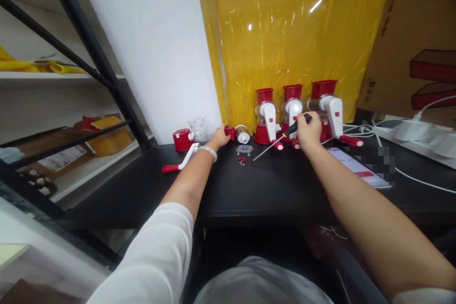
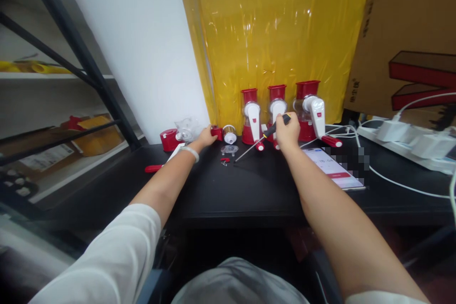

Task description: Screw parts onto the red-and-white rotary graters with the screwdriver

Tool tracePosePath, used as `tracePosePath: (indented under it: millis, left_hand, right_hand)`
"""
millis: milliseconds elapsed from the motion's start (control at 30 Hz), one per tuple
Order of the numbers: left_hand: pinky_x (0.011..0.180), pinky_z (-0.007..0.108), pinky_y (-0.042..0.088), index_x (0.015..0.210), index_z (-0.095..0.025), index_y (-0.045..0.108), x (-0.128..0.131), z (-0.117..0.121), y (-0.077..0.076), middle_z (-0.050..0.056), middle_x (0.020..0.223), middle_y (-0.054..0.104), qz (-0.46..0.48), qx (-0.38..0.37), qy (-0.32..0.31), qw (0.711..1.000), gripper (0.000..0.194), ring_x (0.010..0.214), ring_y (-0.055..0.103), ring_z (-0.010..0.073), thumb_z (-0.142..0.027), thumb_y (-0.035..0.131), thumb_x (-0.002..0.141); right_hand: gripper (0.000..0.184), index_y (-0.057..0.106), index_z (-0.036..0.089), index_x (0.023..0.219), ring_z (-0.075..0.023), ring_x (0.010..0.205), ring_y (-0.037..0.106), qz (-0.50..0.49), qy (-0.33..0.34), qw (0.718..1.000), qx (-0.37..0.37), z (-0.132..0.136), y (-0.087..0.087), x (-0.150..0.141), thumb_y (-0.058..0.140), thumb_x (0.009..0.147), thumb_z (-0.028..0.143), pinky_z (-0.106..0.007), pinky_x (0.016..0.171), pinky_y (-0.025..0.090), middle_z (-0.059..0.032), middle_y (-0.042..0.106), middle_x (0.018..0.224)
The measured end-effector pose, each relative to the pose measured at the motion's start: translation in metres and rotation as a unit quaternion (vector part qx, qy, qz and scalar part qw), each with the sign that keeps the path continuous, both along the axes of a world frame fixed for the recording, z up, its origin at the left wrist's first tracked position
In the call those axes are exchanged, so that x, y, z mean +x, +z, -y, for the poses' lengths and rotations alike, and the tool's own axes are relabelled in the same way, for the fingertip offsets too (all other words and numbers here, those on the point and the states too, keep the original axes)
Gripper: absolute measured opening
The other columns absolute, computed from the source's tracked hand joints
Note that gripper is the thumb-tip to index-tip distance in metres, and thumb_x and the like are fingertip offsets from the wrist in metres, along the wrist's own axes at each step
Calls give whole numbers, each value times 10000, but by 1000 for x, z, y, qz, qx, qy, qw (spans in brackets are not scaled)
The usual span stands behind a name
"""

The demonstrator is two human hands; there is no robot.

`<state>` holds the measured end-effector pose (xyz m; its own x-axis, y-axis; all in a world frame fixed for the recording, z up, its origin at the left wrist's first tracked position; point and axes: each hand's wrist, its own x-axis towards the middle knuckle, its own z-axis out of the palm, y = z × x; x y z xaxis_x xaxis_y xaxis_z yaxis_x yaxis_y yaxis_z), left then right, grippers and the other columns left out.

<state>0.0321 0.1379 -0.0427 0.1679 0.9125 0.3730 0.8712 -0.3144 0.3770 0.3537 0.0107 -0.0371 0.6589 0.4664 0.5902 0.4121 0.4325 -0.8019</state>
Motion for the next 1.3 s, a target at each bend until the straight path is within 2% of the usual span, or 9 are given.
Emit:
tracePosePath:
  millis: [167, 300, 367, 433, 633, 867, 1000, 1167, 1300]
  left_hand:
    - [1268, 483, 437, 1576, -78, 491, 1, 19, 10, 270, 1556, 543, 9, 68, -16, 998, 694, 1486, 566, 359, -175, 739, 936]
    - [1231, 546, 466, 1395, -136, 678, 5, 46, 21, 191, 1375, 655, -69, 142, -171, 972, 433, 1383, 609, 360, -258, 718, 981]
    - [1172, 493, 519, 1296, -148, 747, 7, 61, 22, 166, 1269, 722, -134, 96, -269, 949, 331, 1276, 681, 330, -300, 715, 1003]
    - [1141, 445, 545, 1345, -143, 751, 10, 74, 19, 178, 1321, 747, -182, 55, -324, 927, 385, 1265, 716, 319, -321, 737, 1003]
    - [1142, 351, 545, 1457, -222, 739, 17, 91, 1, 126, 1495, 745, -217, 54, -324, 919, 402, 1347, 729, 263, -278, 662, 1067]
    - [991, 303, 587, 1350, -280, 817, 19, 94, 0, 97, 1281, 846, -218, 36, -276, 936, 327, 1121, 826, 247, -234, 662, 1066]
    - [1032, 363, 584, 1351, -239, 813, 14, 100, 10, 126, 1301, 836, -188, 34, -256, 948, 333, 1149, 815, 279, -220, 620, 1079]
    - [972, 365, 621, 1254, -175, 810, 4, 102, 18, 132, 1180, 857, 27, -46, -244, 968, 277, 1088, 820, 251, -193, 595, 1081]
    - [687, 256, 605, 1200, -146, 778, -3, 106, 19, 141, 1066, 852, 223, -188, -219, 931, 211, 896, 832, 209, -279, 678, 1070]
  right_hand:
    - [225, 505, 259, 861, -235, 848, 603, -38, -21, 999, 5, 1, 3, 0, 636, 877, 441, -427, 885, 529, -9, 590, 814]
    - [271, 473, 273, 883, -257, 855, 615, -15, -52, 998, 34, 5, 8, 2, 602, 921, 508, -458, 878, 536, -33, 582, 833]
    - [281, 473, 274, 910, -266, 860, 627, 22, -65, 996, 59, 9, 11, 0, 570, 942, 536, -466, 867, 540, -48, 588, 853]
    - [273, 493, 272, 937, -269, 864, 642, 76, -77, 991, 83, 15, 14, -4, 558, 947, 537, -456, 849, 543, -60, 604, 873]
    - [220, 579, 263, 947, -235, 728, 637, 259, -56, 957, 121, 34, 13, -30, 607, 902, 476, -372, 719, 528, -31, 629, 792]
    - [198, 667, 227, 883, -232, 732, 666, 482, 2, 860, 165, 47, 10, -54, 614, 952, 405, -366, 741, 492, -68, 699, 770]
    - [255, 681, 214, 855, -213, 698, 629, 595, 47, 795, 107, 60, 14, -59, 587, 989, 409, -352, 698, 407, -67, 697, 744]
    - [247, 744, 185, 1006, -231, 754, 652, 712, 131, 688, -51, 73, 22, -72, 599, 984, 384, -357, 691, 364, -100, 743, 839]
    - [248, 769, 183, 1093, -278, 857, 718, 751, 169, 616, -168, 77, 19, -89, 669, 959, 367, -374, 721, 406, -130, 779, 975]
